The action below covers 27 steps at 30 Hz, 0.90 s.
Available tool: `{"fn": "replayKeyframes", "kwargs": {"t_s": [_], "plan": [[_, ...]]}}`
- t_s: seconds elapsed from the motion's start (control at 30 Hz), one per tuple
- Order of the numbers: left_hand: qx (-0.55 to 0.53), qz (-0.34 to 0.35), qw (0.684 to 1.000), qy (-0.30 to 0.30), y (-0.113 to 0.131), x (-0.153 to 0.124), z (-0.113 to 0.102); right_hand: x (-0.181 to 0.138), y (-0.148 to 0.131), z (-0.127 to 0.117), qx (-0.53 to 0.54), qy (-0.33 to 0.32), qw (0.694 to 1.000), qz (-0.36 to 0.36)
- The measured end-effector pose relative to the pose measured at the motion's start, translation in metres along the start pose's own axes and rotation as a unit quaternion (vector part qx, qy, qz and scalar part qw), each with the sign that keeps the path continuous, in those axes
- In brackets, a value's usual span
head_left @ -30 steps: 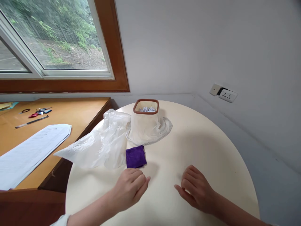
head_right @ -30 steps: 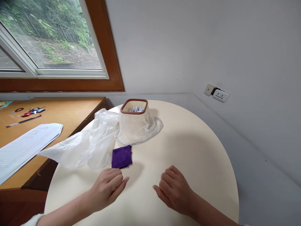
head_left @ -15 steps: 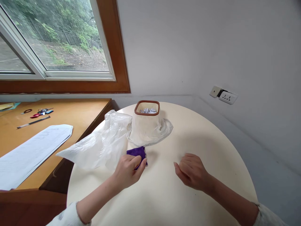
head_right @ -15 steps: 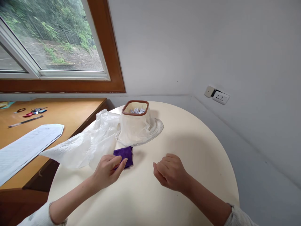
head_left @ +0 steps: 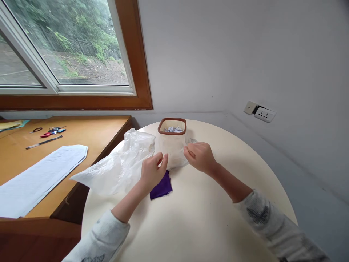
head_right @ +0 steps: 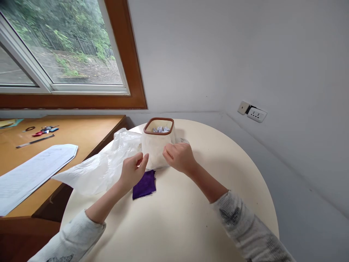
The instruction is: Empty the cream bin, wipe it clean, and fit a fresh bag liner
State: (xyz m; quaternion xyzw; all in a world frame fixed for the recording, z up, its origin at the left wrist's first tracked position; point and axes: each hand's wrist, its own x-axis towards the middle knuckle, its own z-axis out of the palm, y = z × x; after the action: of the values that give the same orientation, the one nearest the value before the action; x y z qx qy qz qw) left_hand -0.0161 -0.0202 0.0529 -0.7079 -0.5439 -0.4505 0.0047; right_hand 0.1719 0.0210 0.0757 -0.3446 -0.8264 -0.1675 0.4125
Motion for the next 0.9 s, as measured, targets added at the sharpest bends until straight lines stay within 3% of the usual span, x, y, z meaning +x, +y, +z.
{"fn": "replayKeyframes", "kwargs": {"t_s": [0.33,0.57,0.9], "plan": [[0.02,-0.011,1.0,-0.021,-0.006,0.032,0.006,0.045,0.007,0.022,-0.029,-0.06,0.995,0.069],[0.029,-0.017,0.999,-0.043,-0.022,0.033,0.017,0.048,0.01,0.031,-0.014,-0.108,0.992,0.062],[0.011,-0.037,0.999,-0.036,-0.026,0.04,0.024,0.052,0.009,0.04,-0.012,-0.112,0.991,0.075]]}}
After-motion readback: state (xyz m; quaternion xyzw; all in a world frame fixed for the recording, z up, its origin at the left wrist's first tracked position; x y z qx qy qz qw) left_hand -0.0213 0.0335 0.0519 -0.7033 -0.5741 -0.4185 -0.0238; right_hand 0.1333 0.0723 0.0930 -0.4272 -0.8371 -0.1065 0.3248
